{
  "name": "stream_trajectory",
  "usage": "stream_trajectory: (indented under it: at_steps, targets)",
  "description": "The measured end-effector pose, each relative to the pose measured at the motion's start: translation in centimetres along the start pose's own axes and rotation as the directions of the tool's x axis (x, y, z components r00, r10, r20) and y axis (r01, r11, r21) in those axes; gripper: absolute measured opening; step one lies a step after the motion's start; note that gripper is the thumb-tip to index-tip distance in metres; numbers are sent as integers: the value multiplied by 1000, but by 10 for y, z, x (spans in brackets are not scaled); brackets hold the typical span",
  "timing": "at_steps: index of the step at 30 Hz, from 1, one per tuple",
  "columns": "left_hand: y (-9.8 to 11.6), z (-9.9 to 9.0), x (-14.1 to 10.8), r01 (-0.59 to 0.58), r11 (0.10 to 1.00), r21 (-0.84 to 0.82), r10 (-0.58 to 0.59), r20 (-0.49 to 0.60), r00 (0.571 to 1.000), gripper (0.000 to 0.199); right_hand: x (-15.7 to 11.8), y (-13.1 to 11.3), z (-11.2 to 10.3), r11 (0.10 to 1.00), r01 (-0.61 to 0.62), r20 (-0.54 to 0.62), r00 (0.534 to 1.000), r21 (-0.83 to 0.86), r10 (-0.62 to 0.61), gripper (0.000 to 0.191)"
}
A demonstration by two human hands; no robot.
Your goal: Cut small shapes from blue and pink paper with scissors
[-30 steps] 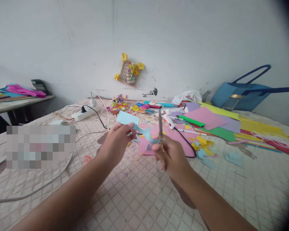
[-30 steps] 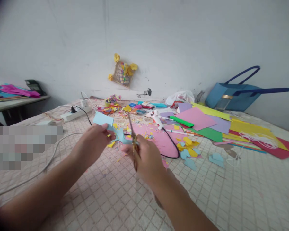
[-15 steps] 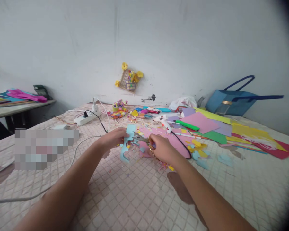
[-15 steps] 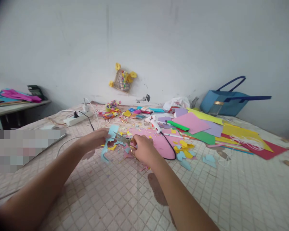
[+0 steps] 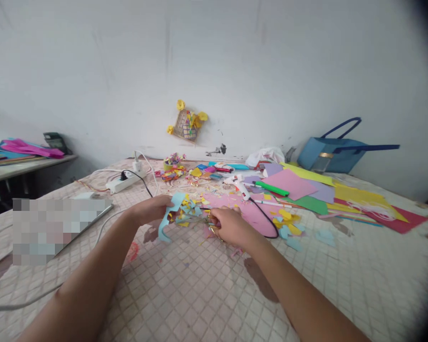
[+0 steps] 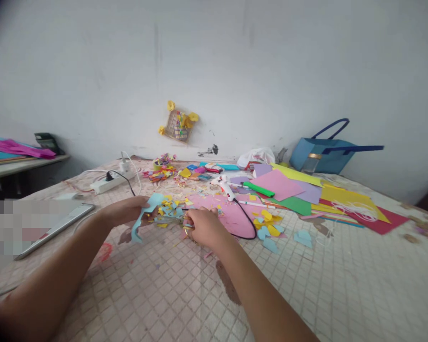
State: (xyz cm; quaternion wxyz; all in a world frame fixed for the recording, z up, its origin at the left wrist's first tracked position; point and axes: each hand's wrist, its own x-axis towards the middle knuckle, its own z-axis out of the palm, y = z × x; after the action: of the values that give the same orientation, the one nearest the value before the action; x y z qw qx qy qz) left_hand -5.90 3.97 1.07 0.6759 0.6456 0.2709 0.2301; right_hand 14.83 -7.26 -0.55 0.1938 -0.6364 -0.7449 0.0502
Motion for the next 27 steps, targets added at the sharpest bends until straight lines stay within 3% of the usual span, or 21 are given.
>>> stream_trajectory:
  at_steps: [4, 6, 9, 12, 15, 18, 20, 23, 25, 27]
  targets:
    - [2, -1, -2, 50, 998, 38, -52, 43, 998, 17, -9, 15, -32, 993, -121, -134, 984, 3, 120, 10]
    - [3, 1, -2, 44, 997, 58, -48, 67, 997, 18, -22, 36, -56, 966, -260, -241, 937, 2, 253, 9]
    - [4, 9, -1, 23, 996, 90, -32, 101, 994, 18, -50, 74, -86, 856, -516, -409, 776, 25, 479, 11]
    - [1, 27, -1, -17, 994, 109, 7, 90, 996, 16, -74, 104, -101, 716, -695, -479, 608, 65, 634, 20]
    - [-5, 55, 1, -71, 991, 111, 68, 26, 997, 15, -79, 110, -101, 677, -727, -480, 555, 117, 679, 28]
    - [-11, 84, 2, -120, 989, 91, 121, -2, 993, 22, -68, 91, -92, 752, -630, -482, 607, 194, 632, 23]
    - [-13, 98, 0, -153, 986, 63, 154, -10, 988, 25, -57, 71, -80, 836, -477, -441, 711, 270, 548, 21]
    - [-13, 106, -5, -181, 982, 53, 182, -15, 983, 24, -43, 42, -57, 881, -257, -370, 833, 397, 410, 27]
    - [-11, 107, -8, -185, 977, 103, 187, -10, 982, 21, -37, 27, -42, 711, 43, -291, 928, 702, 231, 34]
    - [-8, 106, -11, -184, 969, 167, 185, 12, 983, 20, -35, 17, -31, 586, 93, -223, 963, 805, 153, 36]
